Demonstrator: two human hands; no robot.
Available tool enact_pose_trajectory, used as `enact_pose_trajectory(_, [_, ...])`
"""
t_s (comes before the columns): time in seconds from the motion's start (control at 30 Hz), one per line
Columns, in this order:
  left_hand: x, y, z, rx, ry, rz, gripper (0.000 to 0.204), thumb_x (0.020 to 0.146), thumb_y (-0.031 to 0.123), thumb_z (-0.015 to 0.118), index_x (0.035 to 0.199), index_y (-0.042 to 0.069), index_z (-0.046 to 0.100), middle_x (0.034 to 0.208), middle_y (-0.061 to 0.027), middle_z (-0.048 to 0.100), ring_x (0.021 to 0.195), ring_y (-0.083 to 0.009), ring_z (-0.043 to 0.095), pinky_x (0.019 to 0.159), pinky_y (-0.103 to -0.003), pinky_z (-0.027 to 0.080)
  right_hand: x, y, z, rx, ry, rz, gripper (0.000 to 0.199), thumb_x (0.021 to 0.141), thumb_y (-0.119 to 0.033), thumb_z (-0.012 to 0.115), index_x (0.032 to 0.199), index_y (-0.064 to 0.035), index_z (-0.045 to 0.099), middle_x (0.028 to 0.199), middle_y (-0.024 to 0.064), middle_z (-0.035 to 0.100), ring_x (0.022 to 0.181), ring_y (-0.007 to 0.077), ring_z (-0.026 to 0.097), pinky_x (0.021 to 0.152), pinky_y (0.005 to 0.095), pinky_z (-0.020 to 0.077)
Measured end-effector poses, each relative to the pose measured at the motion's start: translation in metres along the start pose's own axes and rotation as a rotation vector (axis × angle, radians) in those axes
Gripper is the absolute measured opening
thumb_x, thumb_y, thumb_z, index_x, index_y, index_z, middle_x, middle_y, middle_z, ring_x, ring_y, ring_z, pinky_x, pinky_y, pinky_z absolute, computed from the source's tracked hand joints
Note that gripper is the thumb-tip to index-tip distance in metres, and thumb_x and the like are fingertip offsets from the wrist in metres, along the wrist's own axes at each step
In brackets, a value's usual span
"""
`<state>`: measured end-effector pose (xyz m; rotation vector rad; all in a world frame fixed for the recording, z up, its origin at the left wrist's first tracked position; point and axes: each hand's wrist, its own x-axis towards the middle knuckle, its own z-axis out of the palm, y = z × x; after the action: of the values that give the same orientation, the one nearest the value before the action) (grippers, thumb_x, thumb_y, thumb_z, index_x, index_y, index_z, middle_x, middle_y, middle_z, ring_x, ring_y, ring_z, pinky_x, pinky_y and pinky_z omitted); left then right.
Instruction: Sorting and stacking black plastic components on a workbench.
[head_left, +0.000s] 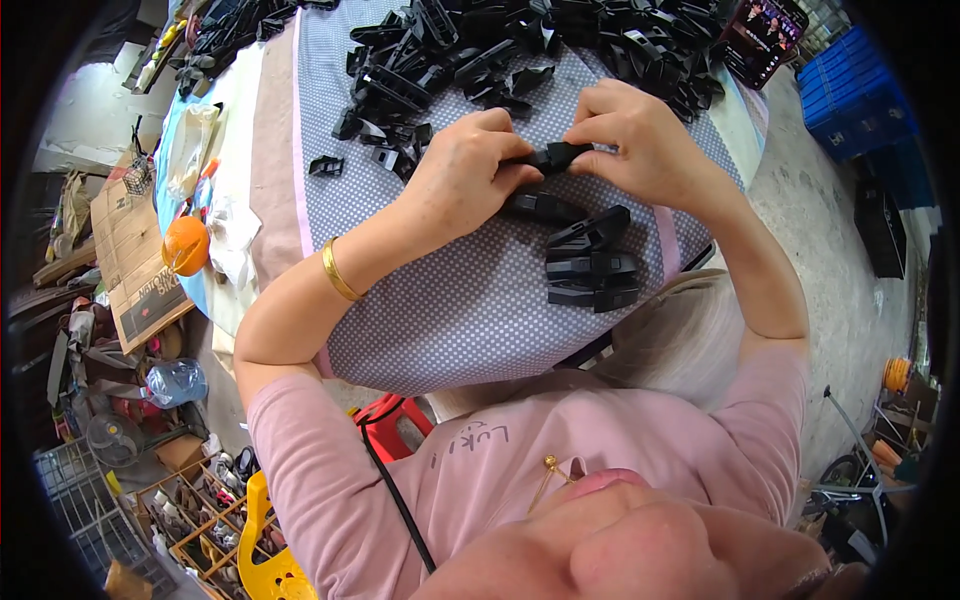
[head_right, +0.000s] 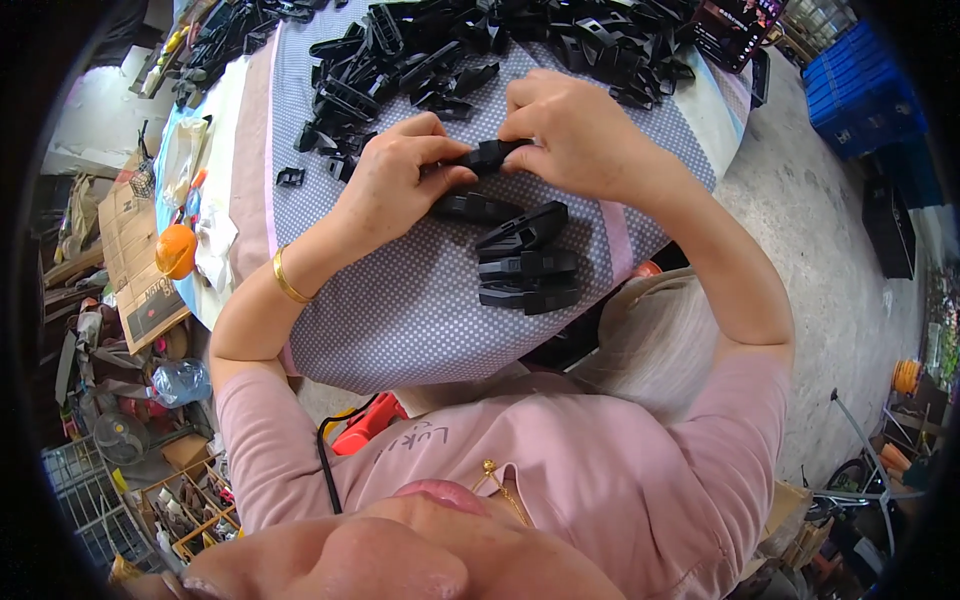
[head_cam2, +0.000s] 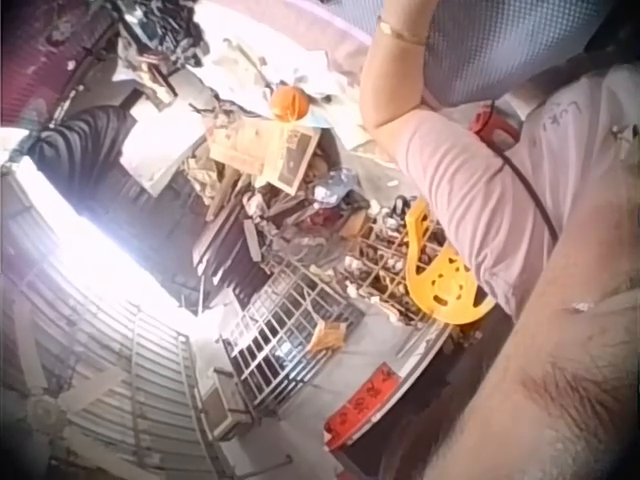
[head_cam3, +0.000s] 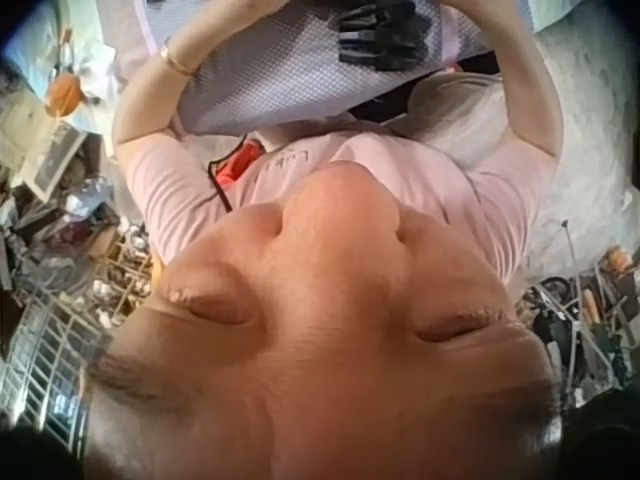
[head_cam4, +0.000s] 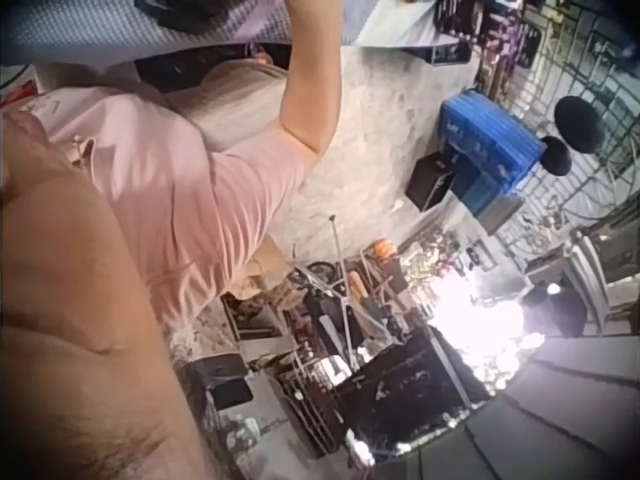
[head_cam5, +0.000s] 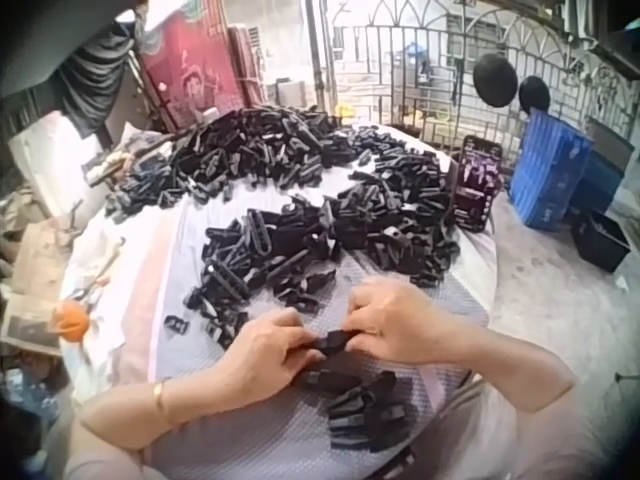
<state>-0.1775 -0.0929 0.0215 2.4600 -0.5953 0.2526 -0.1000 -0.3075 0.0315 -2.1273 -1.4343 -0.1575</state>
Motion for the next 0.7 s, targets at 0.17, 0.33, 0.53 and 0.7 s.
enact_pose_trajectory(0.17, [0.005, -0.002, -0.029, 0.060, -0.193, 0.018, 0.024, 0.077, 0.021, 0.073, 0.093, 0.004, 0.071, 0.095, -0.0101, 0.064, 0.097, -0.0280, 0.056, 0.086, -0.037, 0.046, 0.015, 0.013, -0.009, 0.275, -0.441, 0.162, 0.021, 0.075, -0.009, 0.071, 0.094, -0.0013, 0.069, 0.098, 0.0081, 0.064, 0.090, 0.0240, 0.059, 0.075, 0.0317, 0.0489])
enact_pose_trajectory(0.33, [0.010, -0.063, -0.061, 0.735, 0.125, 0.018, 0.032, 0.076, 0.009, 0.071, 0.107, 0.006, 0.067, 0.112, -0.0072, 0.062, 0.106, -0.0289, 0.054, 0.089, -0.038, 0.046, 0.031, 0.028, 0.024, -0.431, 0.133, -0.046, 0.035, 0.082, -0.010, 0.065, 0.117, -0.0062, 0.062, 0.117, 0.0068, 0.062, 0.107, 0.0234, 0.057, 0.089, 0.0334, 0.0504])
enact_pose_trajectory(0.53, [0.012, -0.047, -0.065, 0.698, -0.070, -0.187, 0.026, 0.077, 0.004, 0.068, 0.103, 0.003, 0.066, 0.100, -0.0099, 0.060, 0.101, -0.0278, 0.055, 0.091, -0.036, 0.045, 0.034, 0.020, 0.018, -0.402, -0.093, 0.032, 0.027, 0.084, -0.007, 0.062, 0.110, -0.0044, 0.063, 0.123, 0.0063, 0.058, 0.108, 0.0244, 0.056, 0.089, 0.0338, 0.0505])
enact_pose_trajectory(0.7, [0.013, -0.038, -0.054, 0.717, 0.065, -0.088, 0.022, 0.074, 0.007, 0.070, 0.093, 0.003, 0.062, 0.093, -0.0099, 0.060, 0.094, -0.0285, 0.057, 0.081, -0.038, 0.047, 0.044, 0.021, 0.037, -0.454, 0.272, -0.085, 0.023, 0.083, -0.006, 0.061, 0.105, -0.0056, 0.063, 0.123, 0.0064, 0.057, 0.107, 0.0242, 0.057, 0.088, 0.0318, 0.0511])
